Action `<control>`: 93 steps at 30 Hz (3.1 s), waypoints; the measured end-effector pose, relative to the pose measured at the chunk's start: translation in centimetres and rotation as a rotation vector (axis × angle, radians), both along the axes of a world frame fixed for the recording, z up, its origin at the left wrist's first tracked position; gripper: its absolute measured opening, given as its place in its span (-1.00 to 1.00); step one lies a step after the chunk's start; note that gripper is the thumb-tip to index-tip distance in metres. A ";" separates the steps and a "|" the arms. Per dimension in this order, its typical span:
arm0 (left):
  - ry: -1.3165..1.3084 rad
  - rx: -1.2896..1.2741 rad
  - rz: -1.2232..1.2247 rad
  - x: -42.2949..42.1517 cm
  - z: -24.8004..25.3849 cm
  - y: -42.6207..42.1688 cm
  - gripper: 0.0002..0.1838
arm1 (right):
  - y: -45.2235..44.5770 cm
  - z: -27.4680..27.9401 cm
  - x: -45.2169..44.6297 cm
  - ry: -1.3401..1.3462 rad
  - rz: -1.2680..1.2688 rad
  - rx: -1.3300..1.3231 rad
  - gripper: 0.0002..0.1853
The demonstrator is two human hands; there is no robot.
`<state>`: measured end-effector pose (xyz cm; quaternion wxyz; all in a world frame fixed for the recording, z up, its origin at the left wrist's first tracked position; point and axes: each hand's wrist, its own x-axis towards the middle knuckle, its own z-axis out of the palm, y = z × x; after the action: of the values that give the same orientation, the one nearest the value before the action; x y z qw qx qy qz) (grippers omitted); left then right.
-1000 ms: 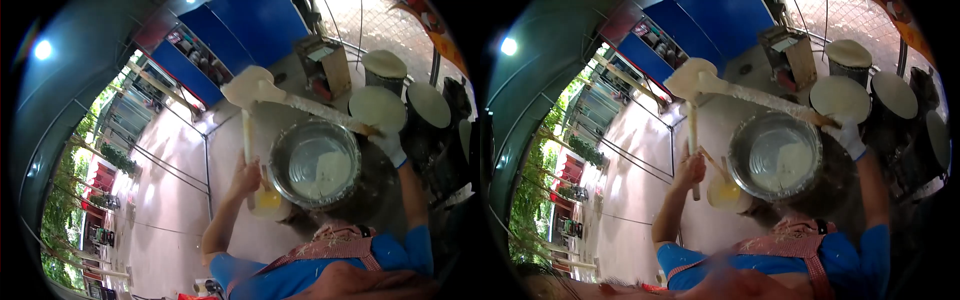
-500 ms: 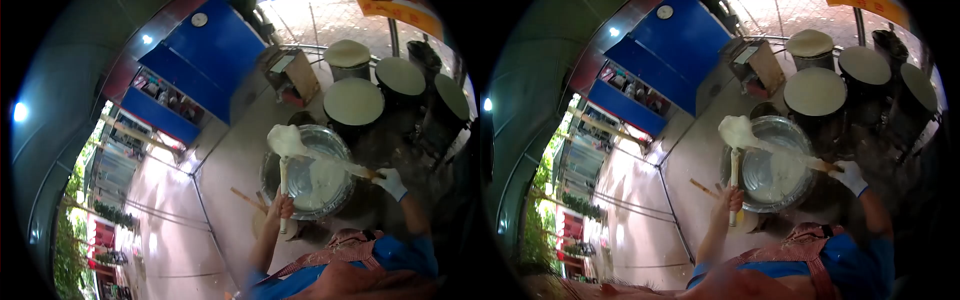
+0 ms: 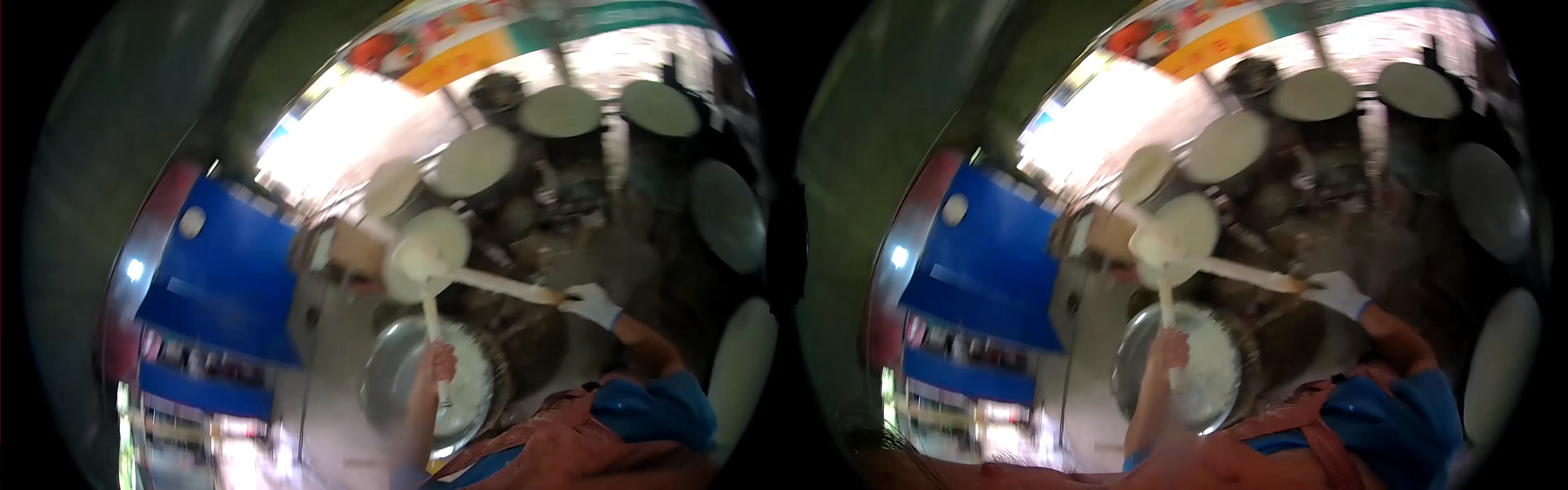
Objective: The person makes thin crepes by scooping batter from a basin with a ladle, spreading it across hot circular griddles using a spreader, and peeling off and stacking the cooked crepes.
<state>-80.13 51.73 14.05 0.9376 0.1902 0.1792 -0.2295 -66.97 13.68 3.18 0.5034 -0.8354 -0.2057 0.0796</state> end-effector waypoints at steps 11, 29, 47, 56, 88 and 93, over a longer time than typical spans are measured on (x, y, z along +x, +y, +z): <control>0.391 -0.249 -0.482 25.3 -13.4 -30.1 -0.83 | -27.6 -3.5 -15.6 0.204 -0.832 -0.310 -0.64; -1.673 1.317 -1.052 38.4 -19.9 -82.7 -0.22 | -36.4 -2.6 -7.5 0.337 -1.906 -0.572 -0.76; -0.655 0.064 -1.368 47.1 -8.9 -74.0 -0.27 | -46.8 -10.6 6.2 0.116 -2.042 -0.306 -0.64; -0.360 -1.007 -1.351 44.7 10.0 -59.6 -0.32 | -41.5 -8.0 9.8 -0.018 -2.025 0.489 -0.64; 0.032 0.118 -1.005 47.0 -7.3 -52.0 -0.68 | -50.5 -5.4 0.4 0.582 -1.484 0.900 -0.78; 0.437 0.194 -1.011 45.2 -14.8 -44.7 -0.89 | -54.9 -2.7 -4.4 0.477 -1.537 0.821 -0.74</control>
<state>-34.89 7.00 -0.74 0.6302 0.2856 0.2761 -0.6671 -71.39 -41.22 0.44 0.7056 -0.4583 0.5068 -0.1874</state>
